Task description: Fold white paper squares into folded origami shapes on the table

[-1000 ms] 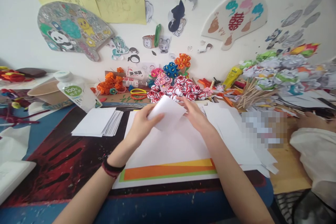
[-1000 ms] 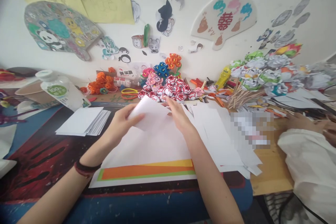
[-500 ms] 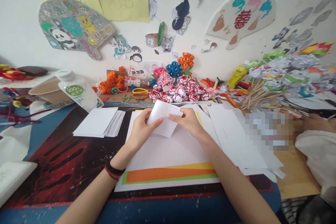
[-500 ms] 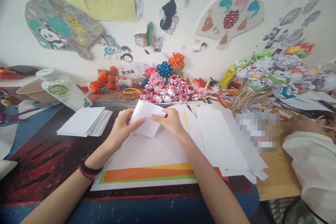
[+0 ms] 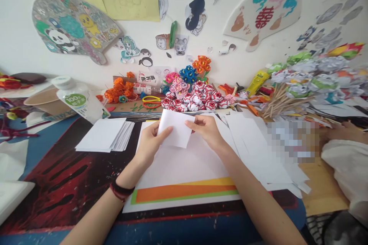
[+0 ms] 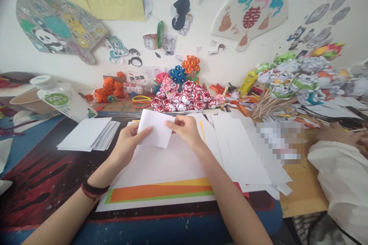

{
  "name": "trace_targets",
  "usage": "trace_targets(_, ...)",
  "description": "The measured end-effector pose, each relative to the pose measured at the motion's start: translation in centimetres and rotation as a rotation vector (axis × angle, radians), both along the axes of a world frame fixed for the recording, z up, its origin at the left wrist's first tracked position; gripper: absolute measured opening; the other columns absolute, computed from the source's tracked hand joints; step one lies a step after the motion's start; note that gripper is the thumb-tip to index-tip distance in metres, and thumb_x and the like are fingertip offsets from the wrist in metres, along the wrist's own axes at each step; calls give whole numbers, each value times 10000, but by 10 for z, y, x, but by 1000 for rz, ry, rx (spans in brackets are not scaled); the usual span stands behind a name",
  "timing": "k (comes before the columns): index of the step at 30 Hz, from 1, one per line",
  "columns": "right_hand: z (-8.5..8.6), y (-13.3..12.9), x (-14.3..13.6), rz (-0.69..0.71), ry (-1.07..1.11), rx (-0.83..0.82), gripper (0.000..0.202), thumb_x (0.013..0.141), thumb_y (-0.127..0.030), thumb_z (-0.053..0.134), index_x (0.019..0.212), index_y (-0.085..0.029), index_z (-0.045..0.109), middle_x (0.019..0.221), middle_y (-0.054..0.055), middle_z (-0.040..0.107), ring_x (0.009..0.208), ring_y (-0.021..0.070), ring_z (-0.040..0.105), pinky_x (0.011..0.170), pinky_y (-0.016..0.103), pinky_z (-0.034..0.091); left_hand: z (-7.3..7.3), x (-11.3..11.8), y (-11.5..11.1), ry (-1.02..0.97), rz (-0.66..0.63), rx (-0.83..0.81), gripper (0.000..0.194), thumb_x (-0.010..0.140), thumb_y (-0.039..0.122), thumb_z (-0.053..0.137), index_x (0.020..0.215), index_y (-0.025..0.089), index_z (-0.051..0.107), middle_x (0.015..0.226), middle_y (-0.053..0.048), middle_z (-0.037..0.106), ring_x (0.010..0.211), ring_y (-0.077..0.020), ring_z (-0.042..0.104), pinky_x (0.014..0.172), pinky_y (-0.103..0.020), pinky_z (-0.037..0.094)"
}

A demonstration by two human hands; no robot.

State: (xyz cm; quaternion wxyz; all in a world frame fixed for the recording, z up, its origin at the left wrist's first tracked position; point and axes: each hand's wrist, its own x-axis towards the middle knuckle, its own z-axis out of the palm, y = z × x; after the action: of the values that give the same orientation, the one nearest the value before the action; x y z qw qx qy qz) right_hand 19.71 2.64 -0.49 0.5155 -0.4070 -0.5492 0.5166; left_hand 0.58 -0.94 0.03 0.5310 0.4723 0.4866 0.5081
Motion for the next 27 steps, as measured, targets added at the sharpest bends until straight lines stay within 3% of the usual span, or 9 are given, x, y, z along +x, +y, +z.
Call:
trace_targets(14,6,-1,5,58,-71,25,304,681,-425,772,617,-150,659,633,16,655,601,133,609,591,245,519,2,0,-1,-10,-2,-15,450,694,421,764,1013,121,662,917,-90,720,786,-218,666,678,-287,512)
trace_targets(20,7,1,9,57,-34,50,282,716,-412,752,796,-142,737,751,39,705,632,135,623,608,248,521,1,0,0,9,9,-2,422,698,408,763,990,121,660,920,-90,716,794,-217,655,675,-282,497)
trace_targets(27,8,1,11,65,-70,75,250,741,-392,739,754,-143,739,719,37,695,629,133,611,613,245,508,0,1,-2,8,13,-2,403,701,407,760,976,128,664,920,-85,717,784,-209,653,664,-271,490)
